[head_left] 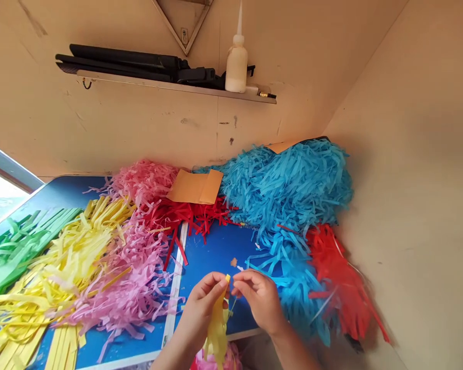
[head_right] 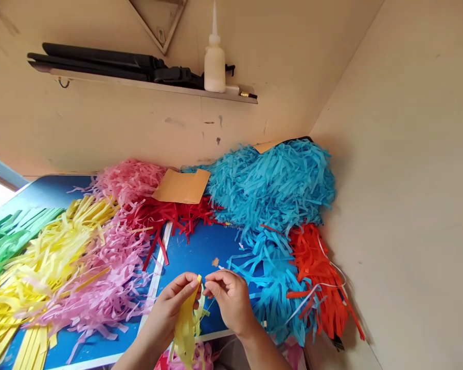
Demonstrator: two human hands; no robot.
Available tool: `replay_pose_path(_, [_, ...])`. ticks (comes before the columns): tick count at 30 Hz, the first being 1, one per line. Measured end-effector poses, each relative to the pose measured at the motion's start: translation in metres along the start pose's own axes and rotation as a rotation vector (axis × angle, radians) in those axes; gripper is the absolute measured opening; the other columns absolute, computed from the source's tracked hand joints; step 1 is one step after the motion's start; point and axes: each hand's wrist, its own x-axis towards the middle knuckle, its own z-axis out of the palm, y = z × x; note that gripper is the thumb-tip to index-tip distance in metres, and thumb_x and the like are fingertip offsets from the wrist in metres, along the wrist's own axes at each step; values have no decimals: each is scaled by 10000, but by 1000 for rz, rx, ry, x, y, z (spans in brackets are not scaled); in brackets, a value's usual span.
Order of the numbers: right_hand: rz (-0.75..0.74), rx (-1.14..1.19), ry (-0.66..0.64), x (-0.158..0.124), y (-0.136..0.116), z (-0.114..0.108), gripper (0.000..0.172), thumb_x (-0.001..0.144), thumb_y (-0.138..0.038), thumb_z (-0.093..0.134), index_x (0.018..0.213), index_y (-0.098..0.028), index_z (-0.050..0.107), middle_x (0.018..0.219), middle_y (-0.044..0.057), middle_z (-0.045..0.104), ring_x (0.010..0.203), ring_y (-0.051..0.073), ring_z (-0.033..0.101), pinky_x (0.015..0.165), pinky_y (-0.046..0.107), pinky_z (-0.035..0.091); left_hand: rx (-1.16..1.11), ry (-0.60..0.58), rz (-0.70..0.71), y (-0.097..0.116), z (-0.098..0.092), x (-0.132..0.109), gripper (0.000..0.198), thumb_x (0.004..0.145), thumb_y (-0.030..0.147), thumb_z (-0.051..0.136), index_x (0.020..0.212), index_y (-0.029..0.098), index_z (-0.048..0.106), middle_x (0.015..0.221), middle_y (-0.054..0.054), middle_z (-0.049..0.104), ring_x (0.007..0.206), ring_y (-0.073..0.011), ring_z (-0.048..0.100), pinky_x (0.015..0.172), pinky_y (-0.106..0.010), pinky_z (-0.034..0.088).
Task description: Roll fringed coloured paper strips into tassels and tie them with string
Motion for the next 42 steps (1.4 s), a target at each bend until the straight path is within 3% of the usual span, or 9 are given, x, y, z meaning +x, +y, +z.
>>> replay_pose_path(4, [-33, 7, 42, -5, -2, 0, 181, 837, -382, 701, 756, -221, 717, 690, 7, 691, 539, 159, 663, 539, 253, 551, 166, -12, 167, -4, 1, 0, 372, 697, 524, 771, 733, 165, 680, 635, 10, 594, 543, -93, 484, 529, -199, 385])
replay_pose_path(8, [-24, 69, 47, -9, -4, 3, 194, 850, -382, 693, 747, -219, 719, 618, -2, 676, 538, 156, 650, 543, 247, 542, 453, 5, 419, -4, -5, 2, 299, 809, 467, 676, 728, 185, 730, 690, -39, 654, 629, -152, 580, 582, -236, 445])
replay_pose_path(12, [-10, 139, 52, -10, -6, 2, 170, 834, -375, 716, 764, -221, 735, 656, 0, 680, 542, 149, 645, 546, 247, 542, 714, -1, 680, 3, -8, 0, 194, 865, 339, 635, 766, 214, 744, 713, -47, 698, 678, -173, 648, 629, -247, 493])
replay_pose_path(16, [-12, 137, 26, -10, -7, -2, 167, 831, -366, 724, 756, -218, 740, 726, 9, 685, 552, 142, 643, 556, 249, 545, 829, -21, 784, 7, -7, -3, 186, 900, 283, 601, 786, 210, 727, 706, -41, 696, 655, -156, 653, 598, -227, 500])
replay_pose_path(23, [-172, -138, 8, -15, -7, -8, 125, 901, -303, 657, 838, -216, 721, 804, 21, 680, 662, 149, 645, 639, 252, 534, 1107, -41, 1040, 8, -7, -6, 255, 965, 251, 499, 830, 213, 712, 725, -33, 668, 632, -135, 621, 579, -220, 466])
replay_pose_path(27, [-252, -273, -35, -16, -14, -11, 196, 945, -271, 600, 770, -213, 665, 739, 4, 643, 719, 146, 609, 695, 242, 489, 1094, -63, 966, 11, -9, -7, 186, 949, 275, 544, 833, 210, 675, 694, -2, 670, 593, -123, 624, 553, -205, 460])
replay_pose_path(34, [-63, 28, -255, -18, -12, -14, 169, 917, -375, 650, 929, -212, 693, 811, 21, 662, 714, 149, 634, 660, 238, 503, 901, -201, 813, 11, -17, -5, 99, 871, 256, 671, 814, 216, 601, 701, 33, 713, 595, -110, 658, 551, -177, 465])
replay_pose_path(38, [72, 155, -211, -22, -6, -16, 159, 908, -366, 667, 914, -208, 652, 739, 7, 703, 684, 152, 674, 662, 236, 521, 767, -282, 736, 5, -20, -4, 106, 889, 282, 665, 955, 229, 602, 701, 31, 741, 613, -113, 697, 567, -165, 495])
replay_pose_path(42, [-100, -44, -144, -22, -6, -19, 76, 880, -253, 697, 823, -210, 673, 768, 5, 707, 730, 146, 665, 697, 231, 509, 826, -260, 776, 3, -22, -2, 146, 871, 335, 685, 955, 219, 653, 701, 6, 725, 610, -122, 682, 559, -173, 497])
